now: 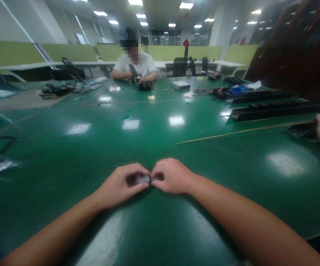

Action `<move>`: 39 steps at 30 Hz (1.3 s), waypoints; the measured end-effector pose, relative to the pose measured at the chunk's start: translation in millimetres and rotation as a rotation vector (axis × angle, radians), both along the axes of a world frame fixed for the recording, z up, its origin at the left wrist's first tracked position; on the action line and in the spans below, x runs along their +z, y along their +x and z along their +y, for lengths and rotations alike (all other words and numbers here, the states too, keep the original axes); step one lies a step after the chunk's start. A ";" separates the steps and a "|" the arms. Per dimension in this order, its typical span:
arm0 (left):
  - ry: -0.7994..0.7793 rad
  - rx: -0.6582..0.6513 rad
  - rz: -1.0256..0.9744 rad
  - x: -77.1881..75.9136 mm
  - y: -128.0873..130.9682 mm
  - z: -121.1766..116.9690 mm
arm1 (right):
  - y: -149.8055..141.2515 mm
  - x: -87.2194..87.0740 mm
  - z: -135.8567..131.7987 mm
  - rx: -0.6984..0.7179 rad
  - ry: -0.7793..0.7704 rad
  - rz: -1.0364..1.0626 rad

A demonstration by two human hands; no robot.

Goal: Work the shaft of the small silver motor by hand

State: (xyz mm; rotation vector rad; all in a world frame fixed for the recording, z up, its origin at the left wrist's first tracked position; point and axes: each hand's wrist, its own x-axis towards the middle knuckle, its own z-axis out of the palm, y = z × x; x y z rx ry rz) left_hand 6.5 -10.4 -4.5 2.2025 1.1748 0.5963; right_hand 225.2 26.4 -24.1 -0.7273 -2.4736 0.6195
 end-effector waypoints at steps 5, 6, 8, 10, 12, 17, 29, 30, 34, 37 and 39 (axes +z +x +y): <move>0.010 -0.002 0.010 -0.2 1.1 -0.4 | -0.6 0.6 -0.9 0.003 0.025 -0.001; 0.017 -0.007 0.015 -0.1 1.4 -0.5 | -0.8 0.6 -1.2 0.002 0.025 0.001; 0.025 -0.011 0.024 -0.1 2.0 -0.7 | -0.7 0.6 -1.7 0.001 0.022 0.003; 0.026 -0.011 0.028 -0.3 2.5 -1.0 | -0.2 0.3 -2.1 0.002 0.016 0.003; 0.025 -0.012 0.029 -0.4 2.7 -1.2 | 0.4 -0.1 -2.3 0.003 0.013 0.004; 0.030 -0.017 0.031 -0.4 2.4 -1.5 | 0.7 -0.2 -2.2 0.002 0.014 0.010; 0.014 -0.019 0.041 0.0 1.1 -1.8 | 4.7 2.3 -1.7 -0.007 0.012 -0.033; 0.013 -0.020 0.043 0.3 1.0 -1.9 | 5.2 2.8 -1.9 -0.011 0.011 -0.036; 0.018 -0.020 0.042 0.0 0.5 -1.8 | 6.7 5.2 -2.3 -0.012 -0.002 -0.045; 0.018 -0.024 0.041 -1.2 0.2 -1.5 | 8.0 7.0 -2.3 -0.015 -0.015 -0.056; 0.018 -0.026 0.043 -1.7 0.1 -1.5 | 9.2 7.8 -2.0 -0.017 -0.020 -0.061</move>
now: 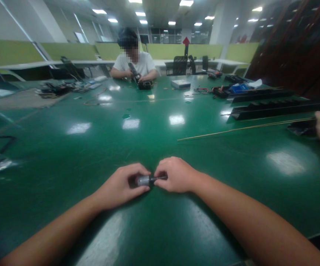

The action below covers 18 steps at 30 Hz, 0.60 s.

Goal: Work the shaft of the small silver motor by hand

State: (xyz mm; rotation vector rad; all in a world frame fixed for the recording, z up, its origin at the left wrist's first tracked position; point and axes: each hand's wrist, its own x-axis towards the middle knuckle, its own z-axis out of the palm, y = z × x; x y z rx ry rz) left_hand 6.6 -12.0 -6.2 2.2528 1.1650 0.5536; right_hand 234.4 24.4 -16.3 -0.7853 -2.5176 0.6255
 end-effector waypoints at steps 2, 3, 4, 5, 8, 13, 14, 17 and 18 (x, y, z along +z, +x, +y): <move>-0.001 0.002 0.000 0.1 0.1 -0.3 | 1.7 0.5 0.7 0.009 -0.001 0.001; -0.003 0.003 0.000 0.4 0.3 -0.4 | 2.6 0.6 1.2 0.014 0.000 0.002; -0.006 0.005 -0.001 0.8 0.5 -0.5 | 3.6 0.7 1.8 0.019 -0.001 0.001; -0.009 0.006 -0.002 1.2 0.7 -0.6 | 4.7 0.8 2.5 0.021 -0.003 -0.001; -0.013 0.004 -0.005 1.9 1.4 -0.6 | 7.7 1.6 4.6 0.018 -0.013 -0.014; -0.013 0.009 -0.002 1.3 1.7 -1.2 | 11.9 5.3 6.8 0.017 -0.048 -0.038; -0.012 0.009 0.000 1.3 1.6 -1.5 | 12.6 6.1 7.2 0.016 -0.055 -0.043; -0.008 0.010 0.007 1.3 1.4 -2.1 | 14.5 8.0 8.8 0.020 -0.085 -0.056; -0.007 0.012 0.009 1.4 1.3 -2.2 | 15.3 8.5 9.4 0.023 -0.098 -0.061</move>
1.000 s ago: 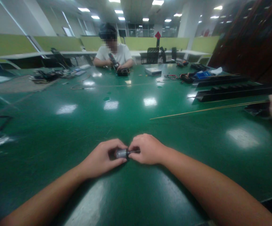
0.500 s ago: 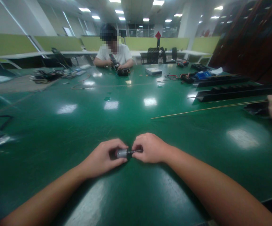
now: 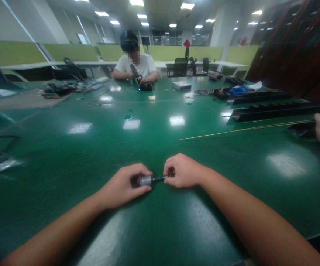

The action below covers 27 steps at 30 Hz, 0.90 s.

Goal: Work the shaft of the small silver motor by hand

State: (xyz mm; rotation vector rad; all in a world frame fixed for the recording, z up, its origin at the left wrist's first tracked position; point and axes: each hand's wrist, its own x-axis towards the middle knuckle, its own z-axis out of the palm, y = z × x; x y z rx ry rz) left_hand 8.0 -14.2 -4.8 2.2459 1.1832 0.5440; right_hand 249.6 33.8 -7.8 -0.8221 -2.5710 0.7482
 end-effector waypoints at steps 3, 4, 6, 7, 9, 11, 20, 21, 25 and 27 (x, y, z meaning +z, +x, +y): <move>-0.001 0.001 0.005 0.2 -0.2 -0.2 | 2.4 1.3 2.0 -0.001 -0.026 -0.017; 0.000 0.000 0.006 0.3 -0.3 -0.2 | 3.2 1.7 2.6 -0.002 -0.033 -0.024; 0.006 0.001 0.009 0.4 -0.5 -0.3 | 4.7 2.4 3.7 -0.007 -0.046 -0.032; 0.008 0.002 0.010 0.5 -0.6 -0.3 | 5.3 2.6 4.2 -0.009 -0.051 -0.033; 0.006 0.003 0.008 0.4 -0.9 -0.2 | 6.3 2.5 5.5 -0.011 -0.061 -0.031; -0.001 0.005 0.002 0.1 -1.1 -0.2 | 7.4 2.0 7.0 -0.015 -0.074 -0.025; 0.002 0.021 -0.002 -0.5 -1.4 0.0 | 14.6 1.6 13.1 -0.018 -0.156 -0.025; 0.003 0.021 0.000 -0.2 -1.5 -0.1 | 15.4 2.1 13.4 -0.017 -0.158 -0.028; 0.009 0.019 0.004 0.2 -1.1 0.1 | 14.4 3.1 12.1 -0.011 -0.165 -0.037; 0.014 0.019 0.006 -0.7 -0.7 0.5 | 8.4 1.4 9.0 -0.009 -0.161 -0.023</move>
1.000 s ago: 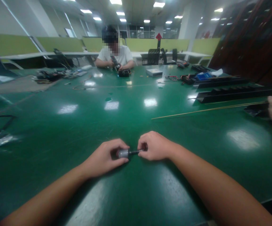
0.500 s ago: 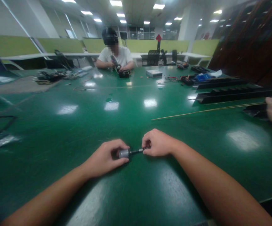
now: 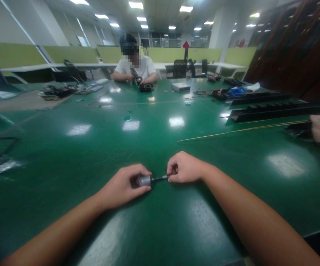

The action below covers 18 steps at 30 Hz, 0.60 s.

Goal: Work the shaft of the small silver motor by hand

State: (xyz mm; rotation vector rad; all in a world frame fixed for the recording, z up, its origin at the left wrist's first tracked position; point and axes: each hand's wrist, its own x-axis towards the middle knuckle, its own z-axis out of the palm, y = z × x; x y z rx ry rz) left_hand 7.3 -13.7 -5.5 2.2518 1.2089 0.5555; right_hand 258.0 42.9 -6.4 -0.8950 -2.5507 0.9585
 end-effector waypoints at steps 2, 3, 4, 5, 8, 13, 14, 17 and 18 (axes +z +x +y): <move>0.011 0.001 -0.010 -1.2 0.3 0.5 | -10.5 -3.8 -4.7 -0.012 0.038 0.038; 0.018 0.001 -0.019 -1.6 0.4 0.8 | -16.7 -6.3 -7.2 -0.017 0.076 0.069; 0.025 0.003 -0.031 -1.7 0.4 1.1 | -22.8 -8.7 -9.6 -0.021 0.125 0.095; 0.029 0.005 -0.045 -1.4 0.3 1.3 | -28.2 -11.0 -11.6 -0.028 0.179 0.121; 0.005 0.013 -0.067 0.5 0.0 2.0 | -36.7 -15.8 -14.2 -0.017 0.252 0.141; -0.002 0.031 -0.066 0.4 0.4 2.7 | -32.8 -18.3 -13.6 -0.023 0.264 0.165; -0.002 0.031 -0.064 -0.2 0.7 2.6 | -32.1 -18.7 -13.8 -0.020 0.267 0.168; 0.007 0.032 -0.039 -1.0 1.2 1.8 | -31.6 -19.7 -14.9 -0.003 0.279 0.173; 0.012 0.033 -0.030 -0.9 1.2 1.5 | -31.7 -19.9 -15.3 0.001 0.286 0.173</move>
